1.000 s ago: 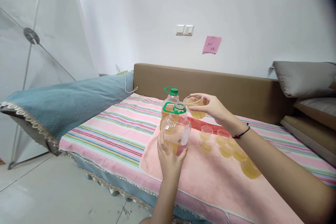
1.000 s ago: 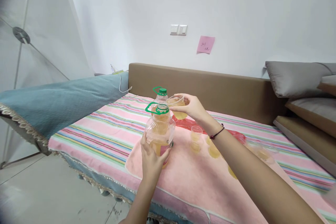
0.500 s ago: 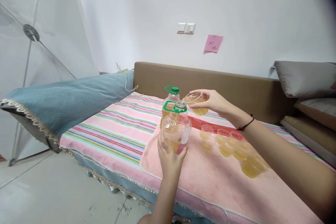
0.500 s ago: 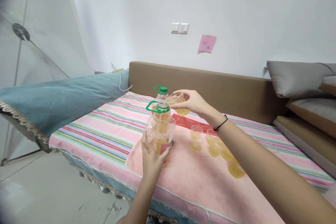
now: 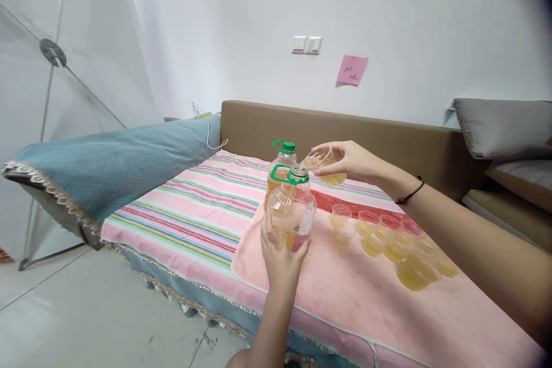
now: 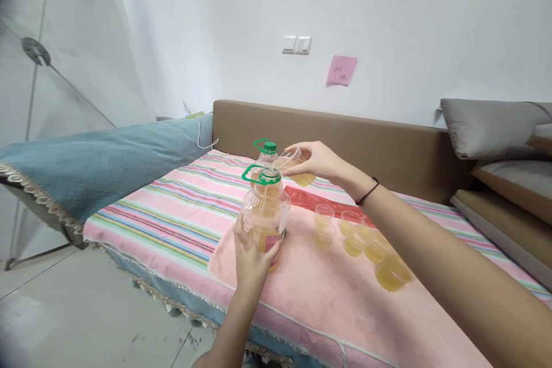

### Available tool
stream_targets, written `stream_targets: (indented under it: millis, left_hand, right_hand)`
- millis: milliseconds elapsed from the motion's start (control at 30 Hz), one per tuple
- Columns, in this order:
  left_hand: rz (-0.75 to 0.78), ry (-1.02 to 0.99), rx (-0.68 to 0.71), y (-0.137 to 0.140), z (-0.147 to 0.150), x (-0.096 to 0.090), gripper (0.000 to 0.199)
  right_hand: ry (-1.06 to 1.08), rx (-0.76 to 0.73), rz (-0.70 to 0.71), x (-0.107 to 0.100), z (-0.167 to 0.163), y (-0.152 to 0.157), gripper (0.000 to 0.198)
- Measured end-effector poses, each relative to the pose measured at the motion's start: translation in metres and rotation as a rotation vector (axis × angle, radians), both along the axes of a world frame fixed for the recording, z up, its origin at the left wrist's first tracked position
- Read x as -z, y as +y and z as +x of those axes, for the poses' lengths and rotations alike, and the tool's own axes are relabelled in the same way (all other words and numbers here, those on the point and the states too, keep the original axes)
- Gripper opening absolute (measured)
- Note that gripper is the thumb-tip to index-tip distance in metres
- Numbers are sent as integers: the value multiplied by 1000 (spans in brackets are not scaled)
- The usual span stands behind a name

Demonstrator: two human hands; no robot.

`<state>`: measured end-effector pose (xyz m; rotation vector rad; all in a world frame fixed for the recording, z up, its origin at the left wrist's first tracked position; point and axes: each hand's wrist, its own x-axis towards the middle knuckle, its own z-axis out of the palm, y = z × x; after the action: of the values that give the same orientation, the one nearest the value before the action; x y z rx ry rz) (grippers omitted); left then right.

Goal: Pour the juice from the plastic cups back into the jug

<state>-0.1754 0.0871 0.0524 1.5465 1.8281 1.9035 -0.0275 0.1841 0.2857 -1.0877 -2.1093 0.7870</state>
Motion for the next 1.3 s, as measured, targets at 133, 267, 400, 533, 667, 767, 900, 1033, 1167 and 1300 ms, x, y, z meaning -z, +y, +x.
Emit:
stream_targets:
  millis: [133, 267, 400, 533, 667, 767, 900, 1033, 1167, 1300]
  left_hand:
    - [1, 0, -2, 0, 0, 0, 106]
    - [10, -3, -5, 1, -1, 2, 107]
    - [9, -1, -9, 2, 0, 4, 106]
    - [14, -12, -17, 3, 0, 4, 107]
    - [12, -3, -13, 3, -1, 3, 107]
    - [5, -6, -13, 2, -1, 4, 107]
    - [8, 5, -23, 3, -1, 5, 108]
    - [7, 9, -34, 3, 0, 4, 106]
    - [0, 9, -34, 0, 0, 1, 103]
    - [-10, -14, -13, -1, 0, -1, 101]
  right_hand:
    - [-30, 3, 10, -5, -2, -4, 58]
    - [-36, 1, -15, -10, -4, -7, 59]
    - [-101, -6, 20, -11, -3, -1, 60]
    - [-153, -24, 31, -15, -3, 2, 57]
    - [-180, -32, 12, -20, -5, 0, 57]
    - [-189, -51, 20, -22, -5, -2, 53]
    - [-227, -70, 81, -25, -6, -1, 49]
    - [-262, -83, 105, -28, -7, 1, 51]
    - [-327, -76, 134, -33, -9, 2, 51]
    - [-371, -74, 120, -36, -11, 4, 54]
